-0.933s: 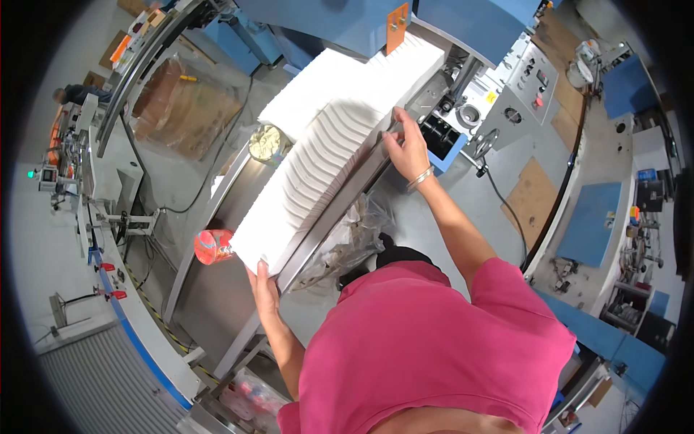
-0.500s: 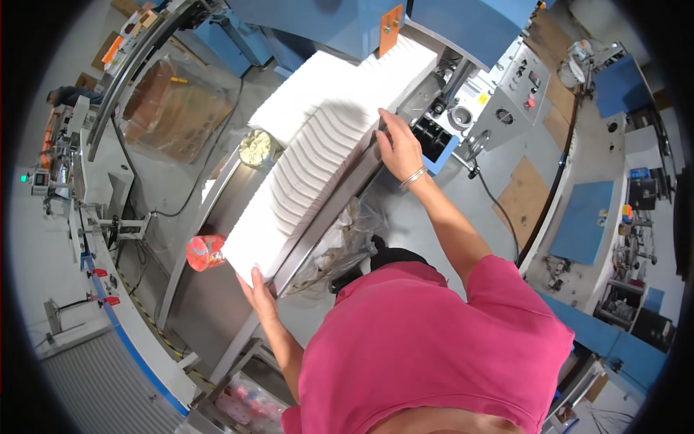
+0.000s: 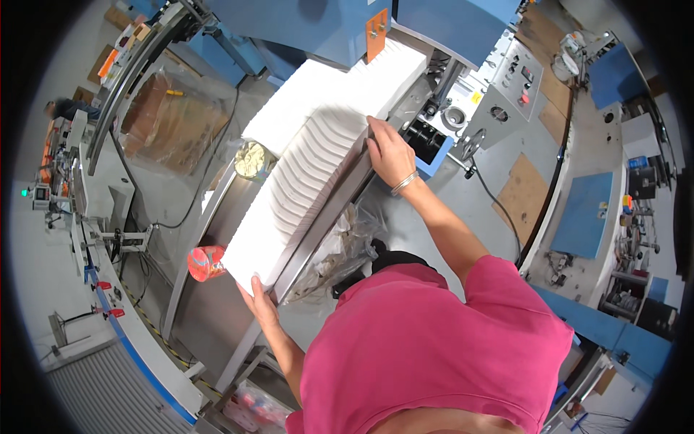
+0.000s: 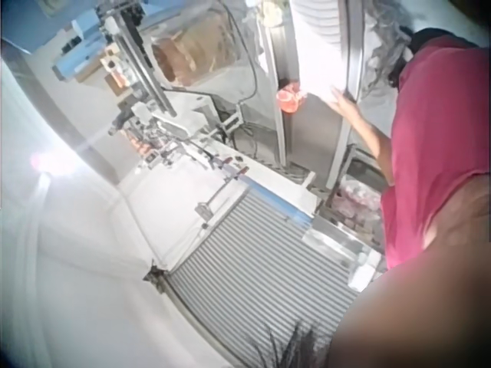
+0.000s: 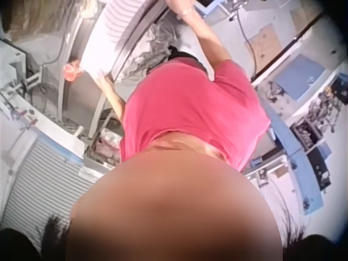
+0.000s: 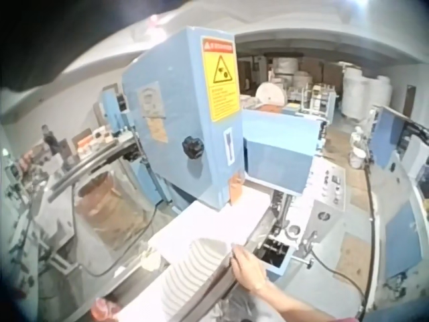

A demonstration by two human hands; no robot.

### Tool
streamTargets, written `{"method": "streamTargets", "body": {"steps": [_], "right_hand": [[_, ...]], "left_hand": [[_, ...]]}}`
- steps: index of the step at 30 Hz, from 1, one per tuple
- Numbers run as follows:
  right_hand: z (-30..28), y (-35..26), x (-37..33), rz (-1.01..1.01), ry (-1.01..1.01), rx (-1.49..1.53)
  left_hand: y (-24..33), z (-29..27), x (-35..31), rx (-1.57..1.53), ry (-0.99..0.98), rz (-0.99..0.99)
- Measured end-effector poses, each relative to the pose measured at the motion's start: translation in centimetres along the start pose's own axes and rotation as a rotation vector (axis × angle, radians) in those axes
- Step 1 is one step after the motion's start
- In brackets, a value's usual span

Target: The operator picks up stacks of napkins from a conveyor belt and loads them into a packaging machine.

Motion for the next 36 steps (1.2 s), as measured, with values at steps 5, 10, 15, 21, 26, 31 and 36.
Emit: {"method": "streamTargets", "body": {"steps": [5, 10, 15, 21, 26, 31, 36], "right_hand": [[0.3, -0.1, -0.2, -0.017, -0.007, -0.025], [0.3, -0.2, 0.0, -0.005, 0.037, -0.018], [0.8, -0.4, 0.4, 0.079, 0.042, 0.028], [1.6, -0.3, 1.3, 0.226, -0.075, 0.026], [2.1, 0.0, 1.8, 0.296, -0.200, 0.075], [2.9, 0.8, 2.8, 0.356, -0.387, 0.131], [4.5, 0.9, 4.0, 0.212, -0.676, 0.046]], "left_hand": [[0.6, 0.3, -0.4, 0.015, 0.030, -0.008], [0.7, 0.3, -0.4, 0.040, 0.021, 0.013], [0.8, 0.6, -0.4, 0.002, -0.004, 0.001], [0.6, 0.1, 0.1, 0.002, -0.022, 0.036], [1.1, 0.7, -0.1, -0.118, -0.115, 0.005], [1.2, 0.4, 0.8, -0.287, -0.161, -0.187], [0.5, 0.5, 2.0, -0.179, -0.198, -0.365]]}}
Point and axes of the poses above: each hand's wrist, its own x-axis towards the middle knuckle, its own z-axis out of the palm, y = z × x, the point moved 6 cm from there along x, towards the middle knuckle, and after that the axes turned 10 degrees about y, right-handed, at the moved point
